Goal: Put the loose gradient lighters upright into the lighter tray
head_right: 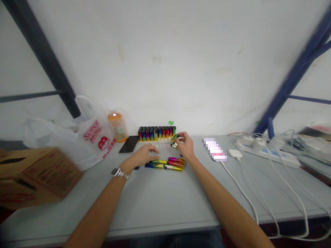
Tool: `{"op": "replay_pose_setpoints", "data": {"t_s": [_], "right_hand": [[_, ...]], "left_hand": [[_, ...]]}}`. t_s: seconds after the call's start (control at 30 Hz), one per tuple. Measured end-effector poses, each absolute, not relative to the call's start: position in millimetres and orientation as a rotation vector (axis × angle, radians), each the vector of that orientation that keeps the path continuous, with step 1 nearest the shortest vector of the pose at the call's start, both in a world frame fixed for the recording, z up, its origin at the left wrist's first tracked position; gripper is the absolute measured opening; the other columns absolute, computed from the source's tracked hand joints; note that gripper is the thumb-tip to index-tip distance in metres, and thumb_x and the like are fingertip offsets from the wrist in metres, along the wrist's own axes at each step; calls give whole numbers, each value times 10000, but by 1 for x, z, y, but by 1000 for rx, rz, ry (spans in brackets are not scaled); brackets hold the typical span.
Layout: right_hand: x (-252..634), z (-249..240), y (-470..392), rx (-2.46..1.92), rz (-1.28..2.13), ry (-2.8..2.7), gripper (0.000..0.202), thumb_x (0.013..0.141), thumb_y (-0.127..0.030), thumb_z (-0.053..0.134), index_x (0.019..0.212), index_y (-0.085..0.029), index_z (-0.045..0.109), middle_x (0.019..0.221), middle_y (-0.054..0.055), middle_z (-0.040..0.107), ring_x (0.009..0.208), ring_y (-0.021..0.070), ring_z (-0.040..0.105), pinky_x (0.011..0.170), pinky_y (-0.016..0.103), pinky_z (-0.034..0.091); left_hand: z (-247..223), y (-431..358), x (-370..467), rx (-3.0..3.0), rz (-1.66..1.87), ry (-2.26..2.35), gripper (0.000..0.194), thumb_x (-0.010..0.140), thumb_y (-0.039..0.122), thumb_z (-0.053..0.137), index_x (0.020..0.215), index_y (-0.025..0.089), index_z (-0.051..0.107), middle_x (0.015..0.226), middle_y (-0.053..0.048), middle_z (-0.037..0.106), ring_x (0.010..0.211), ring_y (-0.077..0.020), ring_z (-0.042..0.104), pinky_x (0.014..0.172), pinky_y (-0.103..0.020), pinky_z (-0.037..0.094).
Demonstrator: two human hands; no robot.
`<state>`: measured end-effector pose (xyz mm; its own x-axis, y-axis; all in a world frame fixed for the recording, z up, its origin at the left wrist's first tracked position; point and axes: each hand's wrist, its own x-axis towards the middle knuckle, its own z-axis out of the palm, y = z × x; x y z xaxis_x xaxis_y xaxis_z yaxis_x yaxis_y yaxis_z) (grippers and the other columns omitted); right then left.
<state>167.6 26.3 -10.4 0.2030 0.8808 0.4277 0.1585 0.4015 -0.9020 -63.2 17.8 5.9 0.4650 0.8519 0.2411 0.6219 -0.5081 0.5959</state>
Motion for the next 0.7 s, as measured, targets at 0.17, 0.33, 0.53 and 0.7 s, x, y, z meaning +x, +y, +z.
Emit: {"op": "replay_pose_setpoints", "data": {"t_s": [0.17,0.33,0.53,0.7], "right_hand": [[178,-12,61,-1112,526,-1489,295,809,-393,593,1037,-220,523,1068,63,625,761,177,677,486,256,558],[181,-7,94,-1128,432,-1791,222,840,-312,538,1038,-215,567,976,50,663,736,157,647,533,248,541],[189,4,118,-1080,369,-2056,214,892,-328,530,1025,-181,612,848,31,678,711,154,627,659,275,520],[190,9,117,-1147,118,-2158,248,947,-309,498,1059,-165,666,934,64,680,807,169,625,771,284,485]], "left_hand": [[5,17,-60,2248,578,1238,178,637,353,760,728,200,767,796,-54,708,791,-222,625,714,-298,465],[1,20,-54,2266,484,1302,187,676,292,735,801,153,730,876,-72,720,822,-213,637,739,-283,468],[-3,20,-54,2272,612,1306,180,784,305,690,892,175,625,825,-29,676,756,-179,601,666,-258,416],[3,18,-51,2220,896,1243,210,875,397,597,883,189,620,743,-4,639,698,-163,566,659,-258,381]]}}
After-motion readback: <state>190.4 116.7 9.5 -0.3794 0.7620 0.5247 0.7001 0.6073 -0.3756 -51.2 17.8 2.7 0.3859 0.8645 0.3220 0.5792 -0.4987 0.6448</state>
